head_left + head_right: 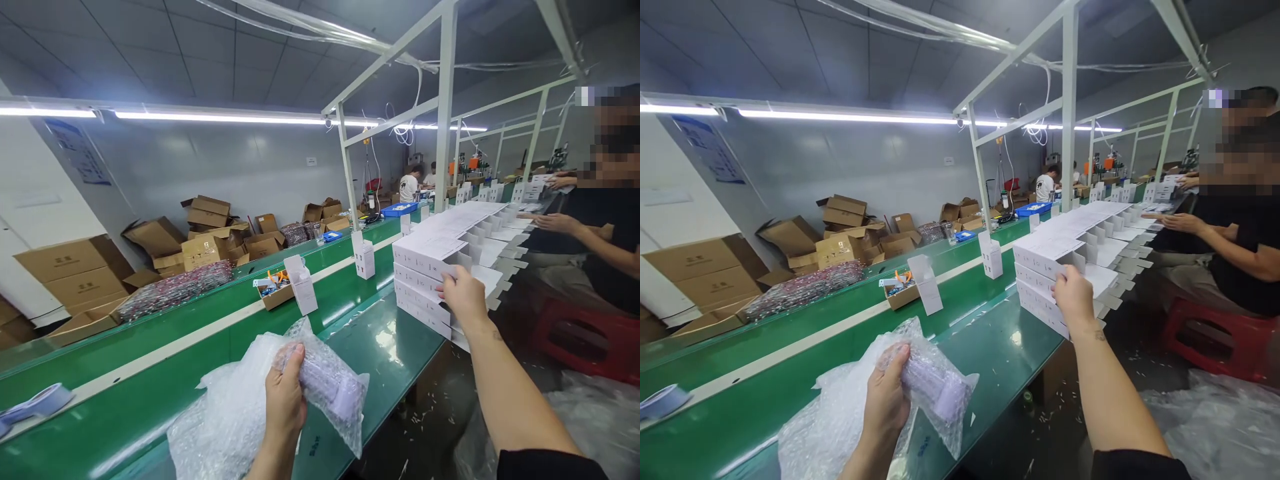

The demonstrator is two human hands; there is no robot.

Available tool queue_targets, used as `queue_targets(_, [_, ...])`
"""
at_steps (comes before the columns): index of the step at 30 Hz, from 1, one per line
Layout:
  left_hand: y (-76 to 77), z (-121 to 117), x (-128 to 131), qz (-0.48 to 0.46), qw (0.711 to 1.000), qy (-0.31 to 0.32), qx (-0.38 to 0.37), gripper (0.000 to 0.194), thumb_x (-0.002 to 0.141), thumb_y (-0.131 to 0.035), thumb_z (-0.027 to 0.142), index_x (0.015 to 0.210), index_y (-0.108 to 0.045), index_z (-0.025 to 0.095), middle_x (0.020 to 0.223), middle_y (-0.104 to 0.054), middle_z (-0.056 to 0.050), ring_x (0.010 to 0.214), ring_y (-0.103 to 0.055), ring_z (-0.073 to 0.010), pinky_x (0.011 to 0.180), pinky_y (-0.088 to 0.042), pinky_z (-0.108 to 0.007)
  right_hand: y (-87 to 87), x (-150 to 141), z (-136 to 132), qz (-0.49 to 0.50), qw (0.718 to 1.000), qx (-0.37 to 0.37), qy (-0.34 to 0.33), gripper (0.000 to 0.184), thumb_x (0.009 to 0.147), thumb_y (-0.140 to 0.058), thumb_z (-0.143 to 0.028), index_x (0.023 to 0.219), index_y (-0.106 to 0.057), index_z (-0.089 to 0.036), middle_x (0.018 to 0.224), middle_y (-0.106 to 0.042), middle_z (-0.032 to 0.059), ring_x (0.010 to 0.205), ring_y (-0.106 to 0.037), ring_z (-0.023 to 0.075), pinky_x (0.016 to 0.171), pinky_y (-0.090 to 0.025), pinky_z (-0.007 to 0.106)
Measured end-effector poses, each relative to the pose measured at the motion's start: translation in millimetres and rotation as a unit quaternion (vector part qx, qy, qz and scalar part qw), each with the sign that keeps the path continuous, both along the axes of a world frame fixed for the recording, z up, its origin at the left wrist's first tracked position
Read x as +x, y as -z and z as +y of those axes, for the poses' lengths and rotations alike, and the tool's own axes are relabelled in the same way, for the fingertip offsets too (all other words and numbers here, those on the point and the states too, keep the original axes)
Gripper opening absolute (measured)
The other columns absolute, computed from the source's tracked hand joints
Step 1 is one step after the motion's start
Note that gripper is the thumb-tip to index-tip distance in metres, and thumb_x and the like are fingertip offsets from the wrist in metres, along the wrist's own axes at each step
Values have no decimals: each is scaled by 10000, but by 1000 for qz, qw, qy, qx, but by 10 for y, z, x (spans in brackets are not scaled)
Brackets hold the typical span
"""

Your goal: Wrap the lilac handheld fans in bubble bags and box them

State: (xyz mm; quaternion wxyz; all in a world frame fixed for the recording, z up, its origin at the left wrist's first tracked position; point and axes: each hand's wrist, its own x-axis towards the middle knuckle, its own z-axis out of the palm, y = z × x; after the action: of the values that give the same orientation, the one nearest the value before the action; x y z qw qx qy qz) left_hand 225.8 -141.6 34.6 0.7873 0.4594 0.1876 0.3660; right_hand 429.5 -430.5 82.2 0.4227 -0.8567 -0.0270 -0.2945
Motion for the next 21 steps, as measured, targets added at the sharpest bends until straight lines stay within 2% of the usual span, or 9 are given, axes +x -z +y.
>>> queue_targets(3, [-122, 40, -76, -9, 999, -26, -36, 369, 540, -809, 302, 830, -642, 146, 747, -635, 14, 648, -584, -110, 585, -480, -198, -202, -225, 233, -48, 996, -67, -39, 226, 858, -423, -201, 1018, -583, -195, 886, -634, 94, 750, -605, 237, 681, -464, 350])
queue_targets(5, [-238, 124, -138, -22, 997, -46, -52, 339, 566, -791, 290, 840, -644, 154, 758, -641, 16, 644, -589, -109, 591, -491, -202, -308, -443, 416, -82, 981, -148, -92, 225, 879, -400, -177, 1020, -572, -210, 943, -608, 92, 766, -593, 224, 699, -449, 339])
queue_targets(7, [-360, 212, -191, -35, 995, -71, -58, 282, 613, -756, 274, 846, -646, 160, 764, -644, 19, 647, -593, -106, 600, -498, -203, -324, -639, 614, -106, 944, -252, -183, 195, 902, -388, -181, 995, -558, -203, 929, -581, 87, 716, -581, 195, 669, -448, 315])
queue_targets(9, [-460, 255, -220, -54, 992, -105, -50, 240, 652, -725, 266, 853, -647, 159, 777, -647, 18, 661, -597, -106, 614, -499, -207, -222, -783, 828, -116, 886, -337, -297, 157, 905, -449, -292, 971, -544, -186, 924, -560, 86, 694, -576, 185, 643, -460, 308])
queue_targets(10, [-493, 249, -224, -66, 990, -122, -41, 231, 664, -716, 269, 852, -645, 155, 782, -649, 13, 669, -599, -108, 624, -500, -212, -129, -837, 934, -118, 859, -355, -350, 221, 880, -501, -381, 965, -541, -181, 933, -554, 86, 705, -579, 190, 644, -472, 315])
queue_targets(12, [-521, 189, -205, -99, 983, -151, -7, 243, 684, -705, 301, 857, -637, 145, 797, -654, -2, 696, -607, -120, 658, -502, -233, 113, -919, 1127, -133, 815, -353, -439, 359, 811, -569, -490, 988, -535, -179, 985, -546, 96, 790, -591, 223, 685, -498, 349])
queue_targets(15, [-473, 97, -103, -130, 969, -185, 99, 294, 754, -642, 394, 895, -617, 137, 827, -651, -34, 763, -616, -150, 728, -496, -280, 506, -970, 1341, -186, 787, -280, -517, 387, 803, -585, -400, 1108, -491, -182, 1181, -486, 138, 1061, -534, 278, 847, -490, 403])
queue_targets(17, [-415, 110, -29, -91, 947, -223, 214, 312, 810, -582, 414, 952, -601, 137, 892, -645, -59, 840, -612, -168, 778, -479, -294, 718, -940, 1438, -204, 799, -218, -522, 445, 802, -580, -330, 1191, -432, -174, 1280, -403, 162, 1178, -457, 297, 921, -463, 425])
queue_targets(21, [-371, 226, -40, 38, 870, -273, 409, 273, 858, -532, 380, 999, -573, 149, 900, -630, -67, 851, -598, -174, 783, -456, -292, 951, -856, 1550, -202, 841, -138, -483, 508, 769, -632, -337, 1192, -395, -186, 1276, -348, 170, 1161, -458, 315, 890, -490, 449])
